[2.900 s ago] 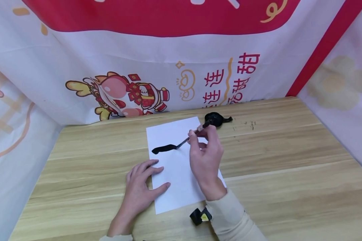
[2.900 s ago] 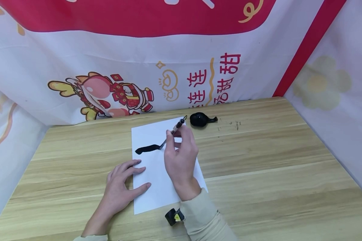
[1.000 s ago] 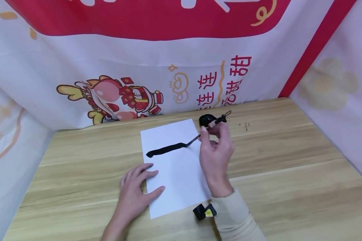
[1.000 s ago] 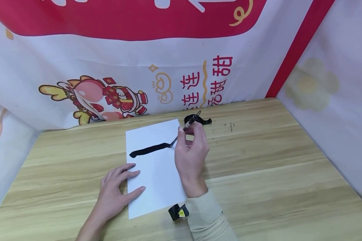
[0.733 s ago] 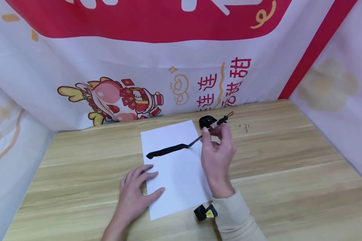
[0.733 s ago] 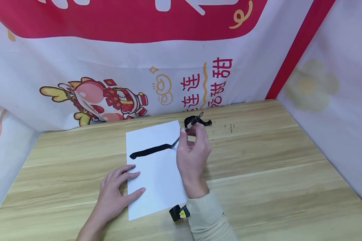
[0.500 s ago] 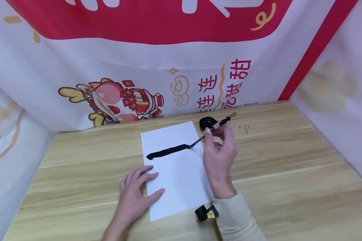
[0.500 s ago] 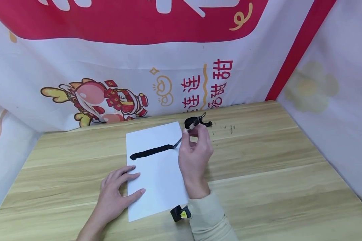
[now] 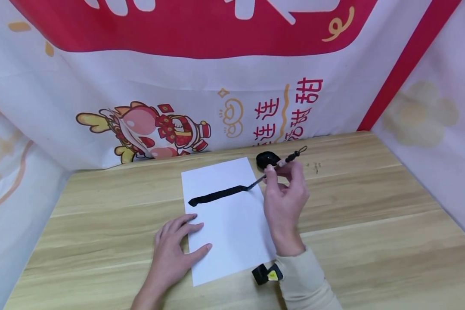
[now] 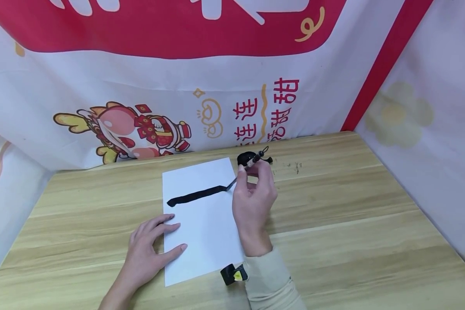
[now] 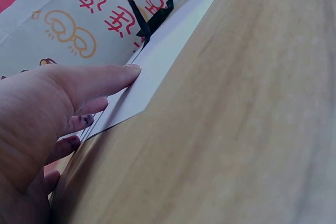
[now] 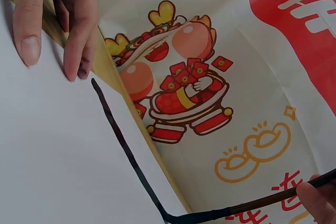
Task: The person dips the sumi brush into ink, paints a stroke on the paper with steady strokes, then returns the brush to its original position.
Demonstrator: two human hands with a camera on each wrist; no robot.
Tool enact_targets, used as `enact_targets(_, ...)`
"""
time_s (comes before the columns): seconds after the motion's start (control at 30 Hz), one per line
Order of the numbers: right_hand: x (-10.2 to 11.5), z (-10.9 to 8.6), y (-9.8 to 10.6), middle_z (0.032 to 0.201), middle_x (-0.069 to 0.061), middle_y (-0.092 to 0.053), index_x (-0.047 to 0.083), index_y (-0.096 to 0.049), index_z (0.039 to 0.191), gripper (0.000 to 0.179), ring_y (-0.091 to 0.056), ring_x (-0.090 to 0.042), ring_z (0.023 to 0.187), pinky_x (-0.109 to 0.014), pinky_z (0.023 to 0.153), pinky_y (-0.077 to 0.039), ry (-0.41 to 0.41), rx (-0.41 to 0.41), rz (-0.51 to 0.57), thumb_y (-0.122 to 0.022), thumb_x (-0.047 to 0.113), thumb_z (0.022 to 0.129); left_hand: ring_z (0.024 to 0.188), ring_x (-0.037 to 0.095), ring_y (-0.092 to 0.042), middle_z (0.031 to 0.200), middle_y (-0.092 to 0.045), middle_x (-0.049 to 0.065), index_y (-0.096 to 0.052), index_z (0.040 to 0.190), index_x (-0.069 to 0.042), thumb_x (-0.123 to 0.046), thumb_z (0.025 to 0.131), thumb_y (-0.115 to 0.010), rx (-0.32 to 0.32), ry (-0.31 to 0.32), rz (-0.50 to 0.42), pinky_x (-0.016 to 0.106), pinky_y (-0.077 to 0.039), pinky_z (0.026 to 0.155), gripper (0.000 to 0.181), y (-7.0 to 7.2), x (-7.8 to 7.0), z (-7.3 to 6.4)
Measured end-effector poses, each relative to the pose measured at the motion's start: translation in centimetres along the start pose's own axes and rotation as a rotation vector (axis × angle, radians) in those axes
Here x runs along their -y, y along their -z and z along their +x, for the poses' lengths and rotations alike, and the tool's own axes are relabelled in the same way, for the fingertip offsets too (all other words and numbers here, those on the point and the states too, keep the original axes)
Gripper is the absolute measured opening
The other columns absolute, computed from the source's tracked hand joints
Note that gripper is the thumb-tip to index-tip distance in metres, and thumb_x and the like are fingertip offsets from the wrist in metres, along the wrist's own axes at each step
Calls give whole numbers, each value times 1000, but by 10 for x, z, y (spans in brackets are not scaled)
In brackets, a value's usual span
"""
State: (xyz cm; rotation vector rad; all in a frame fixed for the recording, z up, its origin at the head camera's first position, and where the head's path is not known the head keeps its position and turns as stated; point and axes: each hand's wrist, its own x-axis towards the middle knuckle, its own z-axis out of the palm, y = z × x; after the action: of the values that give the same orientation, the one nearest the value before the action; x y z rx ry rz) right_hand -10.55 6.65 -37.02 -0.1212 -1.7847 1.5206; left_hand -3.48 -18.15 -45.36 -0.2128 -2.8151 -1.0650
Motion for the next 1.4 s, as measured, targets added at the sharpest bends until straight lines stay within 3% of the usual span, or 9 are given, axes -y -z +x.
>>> enact_targets(0.57, 0, -1, 2, 95, -16, -72, -5, -62, 106, 16, -76, -22, 88, -16, 70, -62, 24, 10, -25, -73, 3, 100, 147, 35, -47, 155, -62, 1, -79, 123, -24, -41, 81, -94, -2, 6, -12, 66, -21, 123, 48, 1, 0, -1)
enact_targets(1.4, 4, 3, 7, 98, -15, -73, -3, -63, 106, 15, -74, -15, 87, -17, 69, -62, 33, -2, -43, -74, 3, 98, 147, 35, -47, 153, -63, -1, -79, 123, -24, -38, 82, -94, 0, 3, -8, 65, -22, 121, 46, 0, -3, 0)
